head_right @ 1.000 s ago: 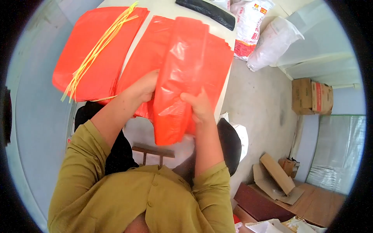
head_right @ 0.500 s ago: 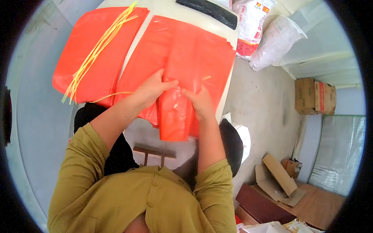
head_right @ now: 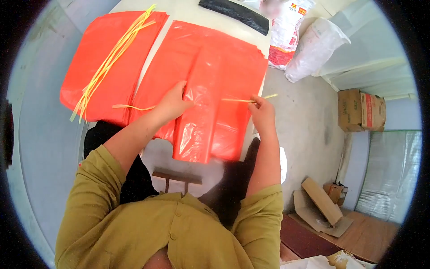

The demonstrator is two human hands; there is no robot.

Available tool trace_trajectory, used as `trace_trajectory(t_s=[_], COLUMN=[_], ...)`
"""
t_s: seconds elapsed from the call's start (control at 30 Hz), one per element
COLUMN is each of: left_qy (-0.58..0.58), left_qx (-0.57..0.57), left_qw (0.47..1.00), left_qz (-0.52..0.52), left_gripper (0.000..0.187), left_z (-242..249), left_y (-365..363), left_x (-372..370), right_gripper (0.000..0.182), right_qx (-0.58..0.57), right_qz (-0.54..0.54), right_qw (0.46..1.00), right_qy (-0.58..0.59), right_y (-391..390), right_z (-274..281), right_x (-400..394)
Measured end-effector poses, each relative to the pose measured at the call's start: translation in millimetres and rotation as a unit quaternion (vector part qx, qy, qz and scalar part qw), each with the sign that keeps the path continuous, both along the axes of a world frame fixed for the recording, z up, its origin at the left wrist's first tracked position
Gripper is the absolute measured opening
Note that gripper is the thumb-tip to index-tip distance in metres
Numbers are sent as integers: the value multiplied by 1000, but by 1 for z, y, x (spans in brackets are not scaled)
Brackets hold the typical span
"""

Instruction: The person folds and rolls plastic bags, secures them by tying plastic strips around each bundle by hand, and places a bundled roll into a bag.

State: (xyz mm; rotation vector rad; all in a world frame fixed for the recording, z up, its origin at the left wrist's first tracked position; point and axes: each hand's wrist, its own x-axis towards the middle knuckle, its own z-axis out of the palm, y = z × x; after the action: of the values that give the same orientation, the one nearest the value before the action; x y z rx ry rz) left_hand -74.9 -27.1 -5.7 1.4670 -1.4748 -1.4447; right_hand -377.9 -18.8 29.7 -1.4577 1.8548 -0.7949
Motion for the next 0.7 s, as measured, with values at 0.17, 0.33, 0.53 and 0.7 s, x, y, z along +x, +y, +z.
trace_trajectory(t_s=[0.17,0.33,0.53,0.7], left_qy=[-233,-261,-313,-347], left_qx=[-143,-173,-153,-132], left_qw=[960,948,933,923], left_qz=[-56,-67,-89,-99], left_gripper=[74,80,79,75], left_z=[9,10,24,34], left_y=[4,9,10,12], left_x=[9,9,8,6], right_gripper=[13,15,10,12], right_qx=[159,-38,77,6], right_qz=[76,39,277,314], right_qw=[915,862,928,941], right_qy=[364,505,239,-129], right_y=[8,27,30,17], right_z=[40,32,79,99], right_x=[16,-10,12,46])
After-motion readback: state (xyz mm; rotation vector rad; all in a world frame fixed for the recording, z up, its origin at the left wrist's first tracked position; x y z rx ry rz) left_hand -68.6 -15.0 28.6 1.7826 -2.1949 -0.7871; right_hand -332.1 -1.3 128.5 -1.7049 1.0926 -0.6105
